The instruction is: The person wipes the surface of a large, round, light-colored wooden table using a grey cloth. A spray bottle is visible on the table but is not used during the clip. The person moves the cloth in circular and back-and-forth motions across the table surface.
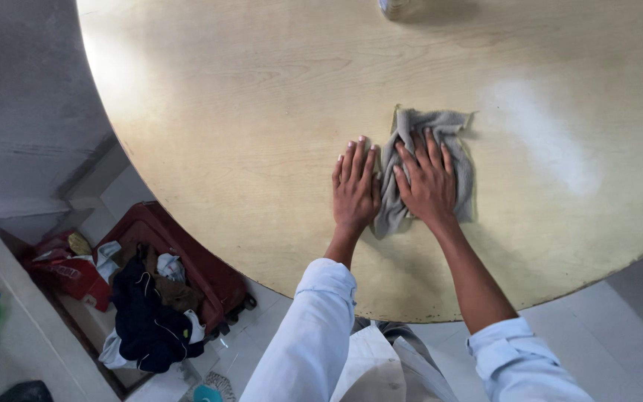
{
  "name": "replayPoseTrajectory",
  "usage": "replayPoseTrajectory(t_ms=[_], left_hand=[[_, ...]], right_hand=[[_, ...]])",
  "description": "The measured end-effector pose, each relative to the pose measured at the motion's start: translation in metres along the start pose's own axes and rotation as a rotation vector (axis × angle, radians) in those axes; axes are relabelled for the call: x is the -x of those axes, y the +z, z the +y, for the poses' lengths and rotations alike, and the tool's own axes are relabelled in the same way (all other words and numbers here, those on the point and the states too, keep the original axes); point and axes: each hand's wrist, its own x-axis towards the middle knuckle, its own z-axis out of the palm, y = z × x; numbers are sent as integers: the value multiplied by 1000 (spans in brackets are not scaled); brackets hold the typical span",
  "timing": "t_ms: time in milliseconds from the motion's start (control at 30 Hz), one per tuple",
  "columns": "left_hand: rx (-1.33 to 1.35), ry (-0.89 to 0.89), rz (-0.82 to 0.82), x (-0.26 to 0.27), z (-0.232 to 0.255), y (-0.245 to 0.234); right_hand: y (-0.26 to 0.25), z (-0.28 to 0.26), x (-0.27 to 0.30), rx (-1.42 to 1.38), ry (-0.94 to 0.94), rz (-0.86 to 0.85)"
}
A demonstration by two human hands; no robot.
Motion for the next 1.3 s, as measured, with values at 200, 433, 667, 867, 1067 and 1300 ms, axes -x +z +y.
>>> replayPoseTrajectory(t_ms=[200, 433, 667, 867, 1067, 1300], left_hand=[[-16, -31, -10, 0, 0, -2], [33, -61, -34, -3, 2, -8], [11, -71, -36, -2, 2, -9], [5, -42, -10, -1, 0, -4], [9, -14, -22, 1, -1, -1], [-7, 10, -31, 2, -7, 8]], right_hand=[[15, 11, -102, -35, -90, 54], [29, 31, -177, -25, -141, 24], [11, 33, -168, -57, -165, -7], [-5, 26, -98, -25, -61, -21], [-11, 11, -14, 12, 48, -16], [-7, -26, 95, 26, 266, 73]])
